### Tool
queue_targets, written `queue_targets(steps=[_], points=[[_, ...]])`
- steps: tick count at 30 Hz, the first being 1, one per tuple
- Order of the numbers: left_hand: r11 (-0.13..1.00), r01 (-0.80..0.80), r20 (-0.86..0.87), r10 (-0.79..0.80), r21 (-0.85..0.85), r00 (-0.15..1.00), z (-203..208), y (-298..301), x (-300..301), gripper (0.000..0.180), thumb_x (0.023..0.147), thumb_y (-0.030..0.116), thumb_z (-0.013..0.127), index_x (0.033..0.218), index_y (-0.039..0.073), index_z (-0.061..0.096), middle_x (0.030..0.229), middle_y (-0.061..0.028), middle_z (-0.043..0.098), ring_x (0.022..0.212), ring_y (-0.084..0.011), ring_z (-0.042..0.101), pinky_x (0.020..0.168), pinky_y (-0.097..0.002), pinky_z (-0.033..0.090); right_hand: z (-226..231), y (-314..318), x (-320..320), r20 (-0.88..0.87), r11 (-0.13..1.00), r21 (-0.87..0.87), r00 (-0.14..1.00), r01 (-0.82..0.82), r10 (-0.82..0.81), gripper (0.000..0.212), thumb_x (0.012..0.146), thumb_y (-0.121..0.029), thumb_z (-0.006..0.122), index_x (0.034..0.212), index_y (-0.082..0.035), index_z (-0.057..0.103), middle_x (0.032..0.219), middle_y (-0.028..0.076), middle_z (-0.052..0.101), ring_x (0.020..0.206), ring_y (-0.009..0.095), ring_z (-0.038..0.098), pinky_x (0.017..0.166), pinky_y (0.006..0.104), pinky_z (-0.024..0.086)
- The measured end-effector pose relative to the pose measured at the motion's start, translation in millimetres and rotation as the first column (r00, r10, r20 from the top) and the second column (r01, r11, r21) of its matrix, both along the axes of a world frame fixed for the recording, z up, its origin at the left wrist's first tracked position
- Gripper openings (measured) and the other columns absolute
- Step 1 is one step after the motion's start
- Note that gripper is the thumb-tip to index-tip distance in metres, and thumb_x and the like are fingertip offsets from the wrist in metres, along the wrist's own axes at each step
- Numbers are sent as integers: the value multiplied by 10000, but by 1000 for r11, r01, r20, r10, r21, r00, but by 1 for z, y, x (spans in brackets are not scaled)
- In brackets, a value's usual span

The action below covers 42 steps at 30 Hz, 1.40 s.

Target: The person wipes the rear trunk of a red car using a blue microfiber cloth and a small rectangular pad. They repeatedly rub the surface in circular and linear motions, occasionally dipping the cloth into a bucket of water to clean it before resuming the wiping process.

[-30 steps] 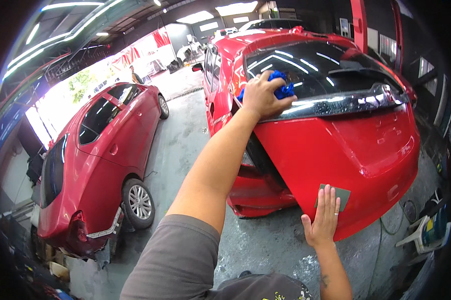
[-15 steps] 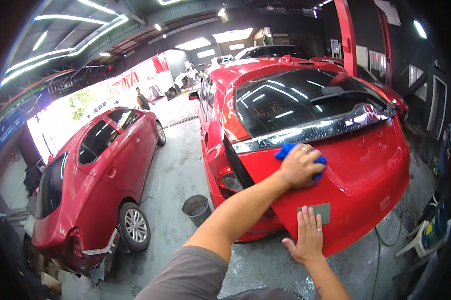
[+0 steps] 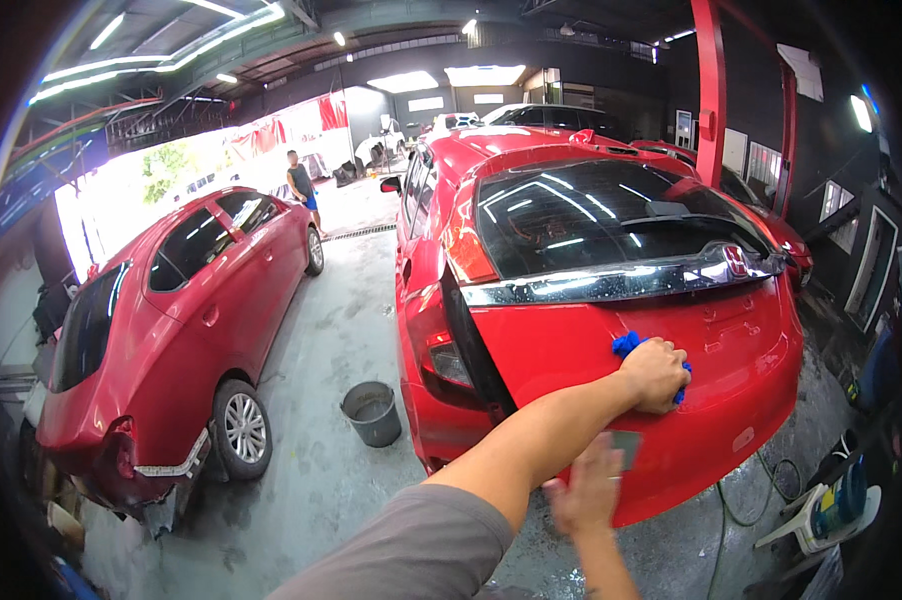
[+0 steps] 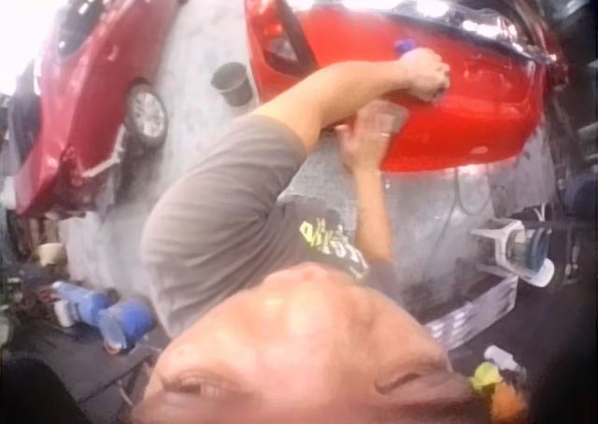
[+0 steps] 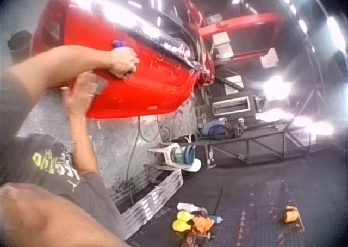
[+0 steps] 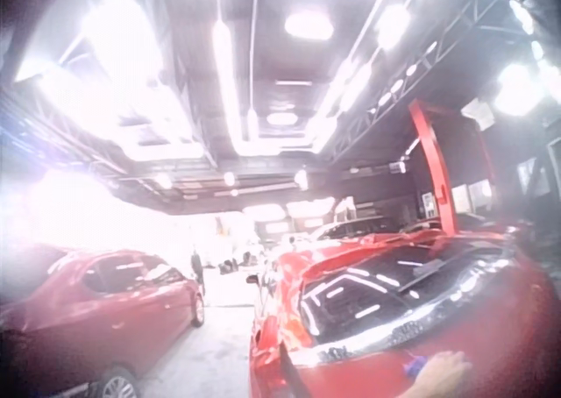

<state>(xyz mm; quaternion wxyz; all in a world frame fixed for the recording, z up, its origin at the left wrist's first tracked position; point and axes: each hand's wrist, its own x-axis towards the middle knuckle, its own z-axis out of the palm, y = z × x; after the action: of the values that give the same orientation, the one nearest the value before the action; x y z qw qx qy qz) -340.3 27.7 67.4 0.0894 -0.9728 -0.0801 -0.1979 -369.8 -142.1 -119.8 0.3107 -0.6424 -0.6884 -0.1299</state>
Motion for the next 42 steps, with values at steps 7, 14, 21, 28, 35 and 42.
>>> queue_targets(steps=[7,14,21,28,35,42], points=[[999,-14,-37,13,-32,999,5,4,-1,345,823,451,827,1022,171,864,1138,-154,773,1101,-342,770,972,-488,601,25,31,106,-288,871,-2,834,491,-471,714,1226,-405,392,1781,13,228,1870,244,203,1749,425,120,1400,613,91],[994,108,167,-110,23,980,-16,8,-7,307,791,418,847,963,164,836,1070,-122,721,1034,-325,725,930,-473,562,13,13,32,-48,942,17,941,336,-335,945,1148,-616,472,1783,31,207,1850,293,218,1732,482,139,1390,652,66],[985,171,295,-172,30,940,-37,8,6,316,795,376,843,1015,151,811,1146,-142,676,1136,-346,670,973,-487,521,-7,29,101,-487,855,78,768,512,-416,778,1216,-499,394,1776,24,255,1870,254,203,1742,440,135,1400,569,128],[999,27,254,-17,-34,967,-45,13,13,256,861,331,807,1036,144,816,1148,-135,692,1132,-336,694,926,-470,554,-49,-26,-30,-205,972,73,957,224,-205,845,1179,-475,451,1791,36,172,1865,297,170,1741,472,112,1389,642,98],[992,-11,148,29,-126,989,-25,-13,41,236,843,310,809,985,126,854,1132,-150,757,1091,-318,737,926,-455,576,-21,15,199,-605,864,90,717,495,-347,724,1250,-439,316,1775,51,219,1874,246,197,1751,383,123,1418,507,78],[992,-27,179,50,-126,983,-52,-15,111,308,776,359,868,995,142,845,1105,-142,738,1080,-326,728,928,-474,573,-30,-34,88,-99,999,-28,995,24,-27,945,1152,-629,459,1774,42,219,1859,286,206,1734,495,137,1373,673,100]])
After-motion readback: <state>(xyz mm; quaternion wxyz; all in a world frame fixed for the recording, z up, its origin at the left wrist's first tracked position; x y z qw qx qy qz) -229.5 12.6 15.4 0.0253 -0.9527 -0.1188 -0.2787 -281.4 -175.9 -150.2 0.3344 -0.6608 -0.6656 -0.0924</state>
